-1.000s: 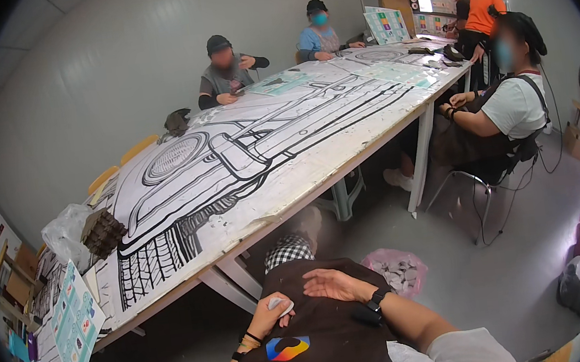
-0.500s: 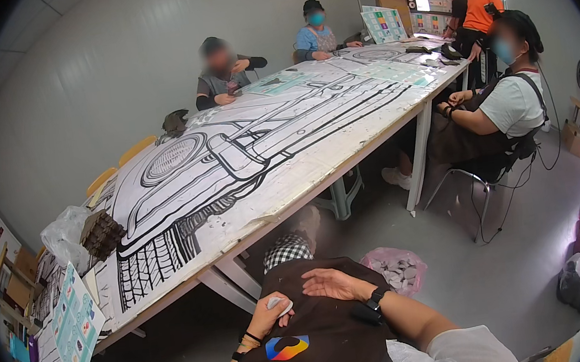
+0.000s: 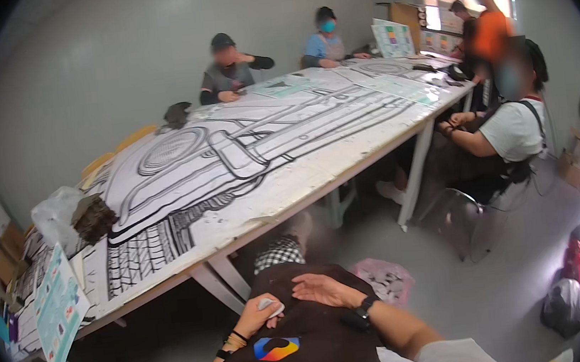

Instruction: Applying stickers to a large mural drawing on a table.

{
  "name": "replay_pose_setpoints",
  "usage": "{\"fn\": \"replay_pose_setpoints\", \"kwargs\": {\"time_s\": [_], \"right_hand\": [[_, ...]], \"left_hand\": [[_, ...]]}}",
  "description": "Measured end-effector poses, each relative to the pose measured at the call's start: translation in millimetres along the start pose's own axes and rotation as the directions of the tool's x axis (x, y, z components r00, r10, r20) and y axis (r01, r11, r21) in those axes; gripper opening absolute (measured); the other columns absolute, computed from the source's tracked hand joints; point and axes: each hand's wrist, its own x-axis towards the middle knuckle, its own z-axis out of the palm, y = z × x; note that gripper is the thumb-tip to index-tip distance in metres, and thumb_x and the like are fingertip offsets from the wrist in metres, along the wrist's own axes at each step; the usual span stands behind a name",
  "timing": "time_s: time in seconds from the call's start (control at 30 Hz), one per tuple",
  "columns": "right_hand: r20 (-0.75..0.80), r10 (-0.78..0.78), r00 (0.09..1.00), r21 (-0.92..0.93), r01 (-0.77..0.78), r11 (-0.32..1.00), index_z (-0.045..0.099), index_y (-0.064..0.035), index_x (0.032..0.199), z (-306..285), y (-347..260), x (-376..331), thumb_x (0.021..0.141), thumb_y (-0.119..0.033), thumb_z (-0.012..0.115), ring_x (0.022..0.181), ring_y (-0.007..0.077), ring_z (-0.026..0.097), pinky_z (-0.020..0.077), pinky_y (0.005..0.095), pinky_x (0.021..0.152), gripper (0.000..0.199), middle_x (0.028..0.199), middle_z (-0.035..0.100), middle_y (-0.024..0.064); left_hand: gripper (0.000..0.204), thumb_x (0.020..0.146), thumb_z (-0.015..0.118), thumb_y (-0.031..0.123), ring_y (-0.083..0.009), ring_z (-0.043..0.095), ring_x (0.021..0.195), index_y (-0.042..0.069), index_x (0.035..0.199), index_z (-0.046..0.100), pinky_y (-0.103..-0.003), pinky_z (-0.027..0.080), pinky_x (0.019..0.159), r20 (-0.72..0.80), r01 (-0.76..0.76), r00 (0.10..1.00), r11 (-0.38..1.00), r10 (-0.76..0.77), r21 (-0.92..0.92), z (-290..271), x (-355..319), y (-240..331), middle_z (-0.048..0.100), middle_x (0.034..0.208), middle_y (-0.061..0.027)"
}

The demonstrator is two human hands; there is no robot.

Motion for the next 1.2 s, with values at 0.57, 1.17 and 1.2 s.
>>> {"fn": "replay_pose_setpoints", "kwargs": {"time_s": [0.57, 1.17, 1.2], "right_hand": [[0.002, 0.034, 0.999, 0.015, -0.034, 0.999, 0.047, 0.0042, 0.130, 0.2, -2.9, 0.0, 0.100, -0.012, 0.051, 0.113, 0.0292, 0.061, 0.0475, 0.0382, 0.103, 0.034, 0.118, 0.062, 0.0187], [0.026, 0.049, 0.998, 0.005, -0.049, 0.999, 0.049, 0.0023, 0.131, -7.8, -1.9, 0.5, 0.100, -0.019, 0.053, 0.116, 0.0288, 0.060, 0.0459, 0.0390, 0.105, 0.037, 0.120, 0.061, 0.0194], [0.042, 0.039, 0.998, 0.004, -0.039, 0.999, 0.050, 0.0024, 0.131, -7.3, -2.9, 1.5, 0.100, -0.019, 0.053, 0.116, 0.0288, 0.060, 0.0457, 0.0391, 0.105, 0.037, 0.120, 0.061, 0.0195]], "left_hand": [[0.017, 0.097, 0.061, 0.018, -0.0091, 0.058, 0.052, 0.001, 0.095, 0.060, -0.020, 0.044, 0.047, 0.024, -0.055, 0.998, 0.998, 0.055, -0.023, 2.0, -3.3, 3.5, 0.067, 0.077, -0.0088], [0.014, 0.097, 0.060, 0.015, -0.0095, 0.057, 0.052, 0.001, 0.096, 0.060, -0.021, 0.043, 0.046, 0.008, -0.033, 0.999, 0.999, 0.033, -0.003, 2.6, -2.0, 5.7, 0.067, 0.077, -0.0100], [0.014, 0.097, 0.061, 0.015, -0.0094, 0.057, 0.051, 0.001, 0.096, 0.060, -0.021, 0.043, 0.046, 0.019, -0.048, 0.999, 0.999, 0.048, 0.017, 2.9, 0.2, 5.8, 0.067, 0.077, -0.0099]]}}
